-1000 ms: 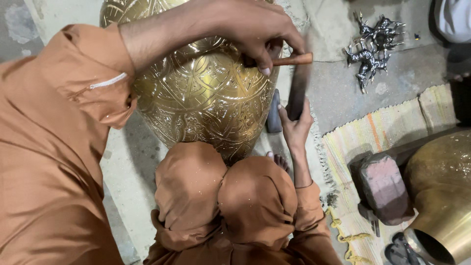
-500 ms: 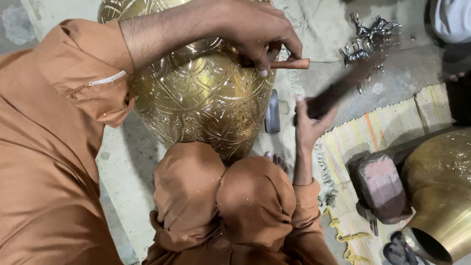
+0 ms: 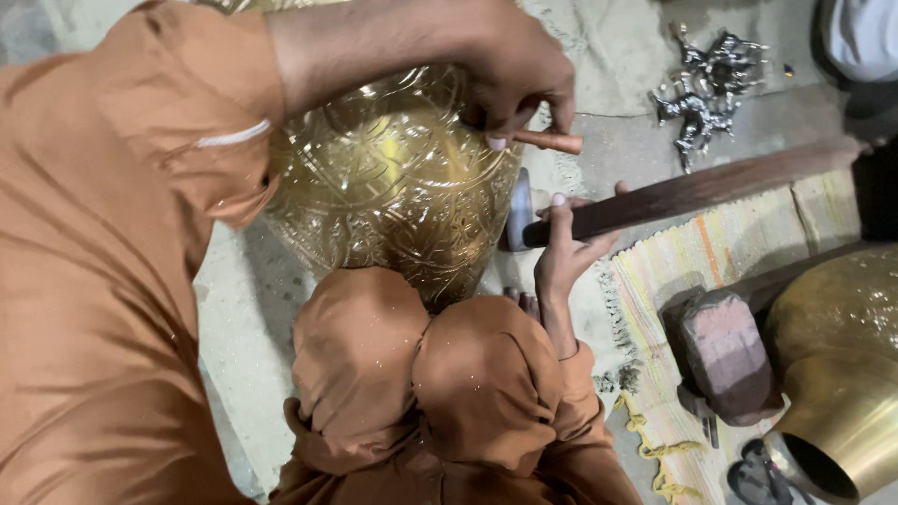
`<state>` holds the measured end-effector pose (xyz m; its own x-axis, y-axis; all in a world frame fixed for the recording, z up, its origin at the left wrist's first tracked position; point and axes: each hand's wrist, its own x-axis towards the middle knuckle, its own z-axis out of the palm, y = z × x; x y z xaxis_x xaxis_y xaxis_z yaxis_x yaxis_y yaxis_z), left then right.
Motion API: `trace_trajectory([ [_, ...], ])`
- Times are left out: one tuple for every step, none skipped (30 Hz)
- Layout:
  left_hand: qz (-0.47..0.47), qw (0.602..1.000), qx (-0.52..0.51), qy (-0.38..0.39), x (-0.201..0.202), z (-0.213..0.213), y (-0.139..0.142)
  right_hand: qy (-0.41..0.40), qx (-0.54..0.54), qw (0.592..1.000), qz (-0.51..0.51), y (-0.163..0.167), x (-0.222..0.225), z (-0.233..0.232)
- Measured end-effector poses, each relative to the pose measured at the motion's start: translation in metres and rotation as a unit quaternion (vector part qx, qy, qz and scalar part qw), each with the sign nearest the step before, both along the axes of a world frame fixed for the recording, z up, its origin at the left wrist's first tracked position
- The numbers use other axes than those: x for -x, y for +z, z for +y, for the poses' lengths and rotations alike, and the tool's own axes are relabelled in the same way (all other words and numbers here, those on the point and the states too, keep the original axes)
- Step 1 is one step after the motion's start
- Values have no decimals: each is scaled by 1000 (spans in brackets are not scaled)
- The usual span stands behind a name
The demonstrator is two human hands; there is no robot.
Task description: The person sits cross-legged on the floor holding a large embossed brass vessel between their legs. They hold a small punch against the vessel's decorated surface and strike it with a wooden mallet, repositioning the punch repeatedly to work the pattern across the brass.
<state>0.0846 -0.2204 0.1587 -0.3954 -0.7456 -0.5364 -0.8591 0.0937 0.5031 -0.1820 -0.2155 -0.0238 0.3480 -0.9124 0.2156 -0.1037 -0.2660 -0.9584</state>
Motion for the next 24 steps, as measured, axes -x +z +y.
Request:
trace_trajectory([
  [0, 1000, -10, 4, 0, -2, -2, 11, -11, 1000, 0, 1, -1, 2],
  [-2, 1000, -18, 3, 1, -6, -3, -8, 16, 1000, 15, 2, -2, 4],
  [-5, 1000, -17, 3, 1, -6, -5, -26, 40, 998, 31, 3, -3, 6],
  [-8, 1000, -15, 2, 2, -6, -7, -43, 65, 996, 48, 4, -4, 7],
  [-11, 1000, -12, 2, 1, -7, -8, -42, 21, 999, -22, 4, -4, 8],
  [7, 999, -30, 12, 1, -6, -8, -34, -25, 995, -91, 4, -4, 9],
  [23, 998, -46, 22, 0, -6, -8, -26, -70, 984, -161, 4, -3, 8],
  [36, 997, -59, 26, -1, -6, -7, -12, -8, 999, -52, 3, -2, 6],
  [20, 1000, -19, 14, -1, -5, -6, 1, 53, 997, 61, 3, 0, 2],
  [8, 1000, 18, 2, 1, -2, -6, 14, 110, 978, 176, 2, 3, -1],
  [-7, 998, 58, -11, 0, 0, -4, 12, 122, 979, 162, 1, 5, -6],
  [-11, 997, 74, 1, -2, 2, -3, 16, 133, 980, 147, 1, 7, -11],
  [-15, 996, 86, 17, -3, 7, -2, 22, 142, 981, 132, 0, 9, -15],
  [-20, 994, 99, 30, -5, 11, -2, -1, 167, 979, 114, 0, 10, -19],
  [-14, 993, 111, 32, -6, 13, -1, -25, 193, 976, 95, 1, 11, -22],
  [-7, 992, 123, 34, -7, 15, -1, -48, 218, 972, 76, 2, 11, -25],
  [3, 991, 133, 34, -7, 16, -1, -41, 129, 990, -26, 4, 10, -26],
  [1, 991, 128, 34, -6, 17, -1, -32, 37, 991, -125, 7, 9, -25],
  [0, 992, 124, 36, -6, 18, -1, -21, -56, 973, -222, 9, 7, -25],
  [-3, 992, 121, 38, -6, 18, 0, -5, -6, 990, -142, 8, 8, -25],
  [6, 991, 130, 33, -6, 18, 1, 10, 44, 997, -61, 10, 6, -23],
  [14, 990, 139, 26, -6, 18, 2, 24, 93, 995, 19, 12, 5, -22],
  [23, 989, 148, 20, -6, 19, 3, 15, 94, 995, 12, 13, 4, -19],
  [22, 991, 133, 18, -6, 19, 4, 8, 94, 996, 6, 14, 3, -17],
])
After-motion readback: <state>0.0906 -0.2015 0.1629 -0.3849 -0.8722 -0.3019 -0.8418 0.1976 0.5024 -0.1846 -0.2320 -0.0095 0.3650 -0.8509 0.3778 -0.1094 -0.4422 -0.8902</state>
